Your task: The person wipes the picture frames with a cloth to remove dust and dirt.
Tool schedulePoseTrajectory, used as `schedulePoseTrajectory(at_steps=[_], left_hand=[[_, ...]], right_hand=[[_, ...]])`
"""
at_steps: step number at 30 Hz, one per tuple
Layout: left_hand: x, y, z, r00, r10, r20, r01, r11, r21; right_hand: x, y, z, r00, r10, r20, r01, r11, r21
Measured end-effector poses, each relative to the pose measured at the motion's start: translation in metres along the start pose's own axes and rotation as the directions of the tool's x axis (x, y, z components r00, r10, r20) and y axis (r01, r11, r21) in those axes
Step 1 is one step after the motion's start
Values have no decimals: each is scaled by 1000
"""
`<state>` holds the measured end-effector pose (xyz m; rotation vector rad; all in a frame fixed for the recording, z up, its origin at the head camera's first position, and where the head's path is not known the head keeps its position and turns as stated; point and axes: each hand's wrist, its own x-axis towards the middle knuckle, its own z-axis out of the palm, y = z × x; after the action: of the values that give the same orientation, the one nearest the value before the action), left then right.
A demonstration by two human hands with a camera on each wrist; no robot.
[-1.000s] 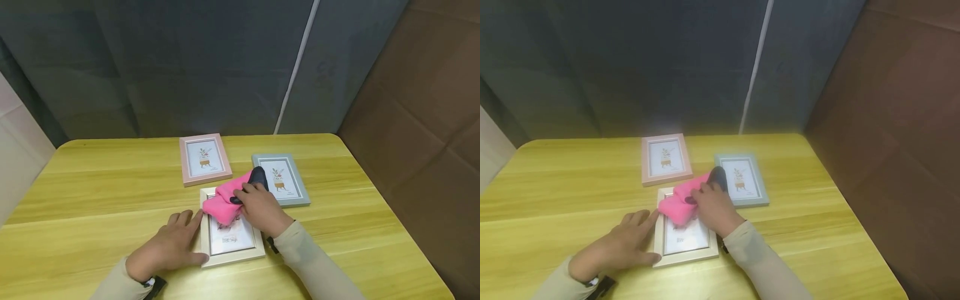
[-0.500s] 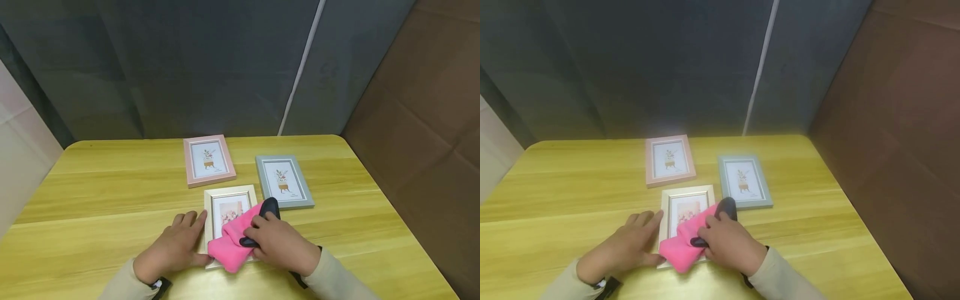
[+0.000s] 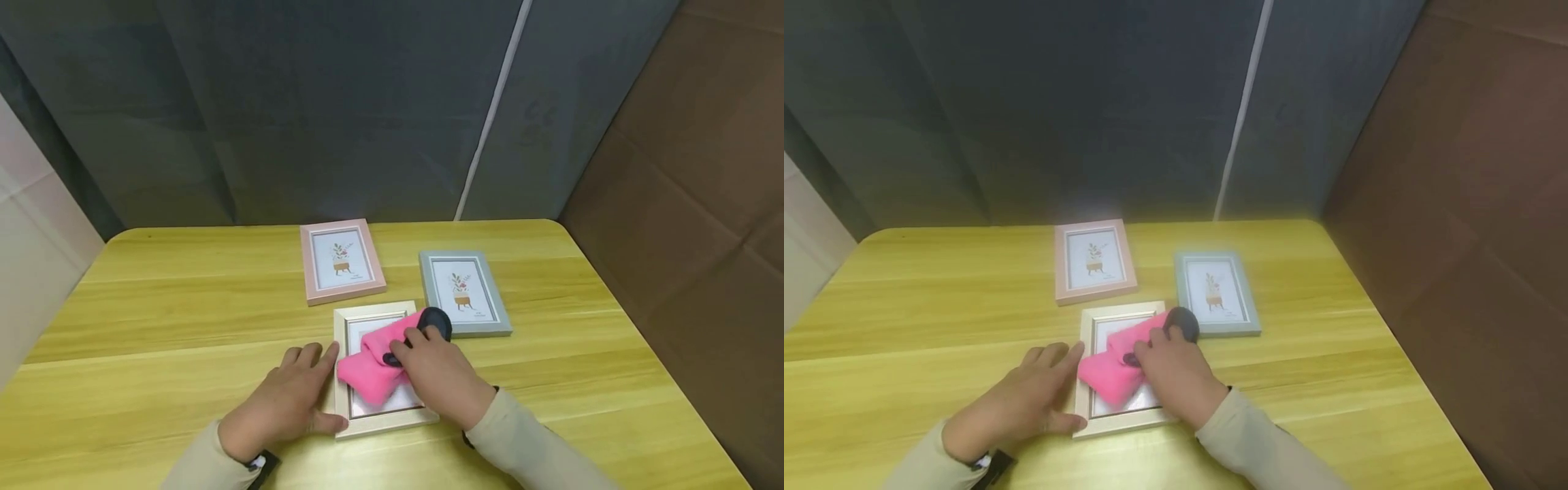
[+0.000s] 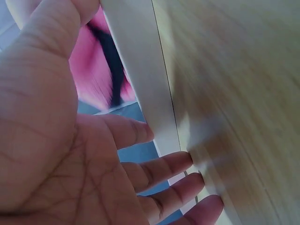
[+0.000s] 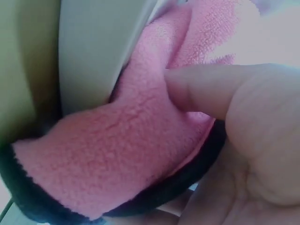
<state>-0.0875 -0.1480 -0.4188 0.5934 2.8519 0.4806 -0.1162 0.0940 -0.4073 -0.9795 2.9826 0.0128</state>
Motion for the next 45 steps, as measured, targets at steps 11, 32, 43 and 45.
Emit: schedulePoseTrajectory(at_steps=[11, 32, 43, 45], left_hand=[[2, 2, 0, 1000, -13, 5, 13, 1000, -3], [1, 3, 2, 999, 7, -39, -7, 1000, 4], [4, 4, 0, 1000, 6, -3, -6, 1000, 13], [4, 3, 0, 1000, 9, -7, -9, 1000, 26]], right_hand=[[45, 25, 3, 997, 77, 8, -78, 995, 69], [-36, 2, -9, 986, -165, 30, 164, 986, 31], [15, 18, -4, 1000, 19, 22, -21, 995, 99], [27, 21, -3, 998, 59, 25, -62, 990, 130]])
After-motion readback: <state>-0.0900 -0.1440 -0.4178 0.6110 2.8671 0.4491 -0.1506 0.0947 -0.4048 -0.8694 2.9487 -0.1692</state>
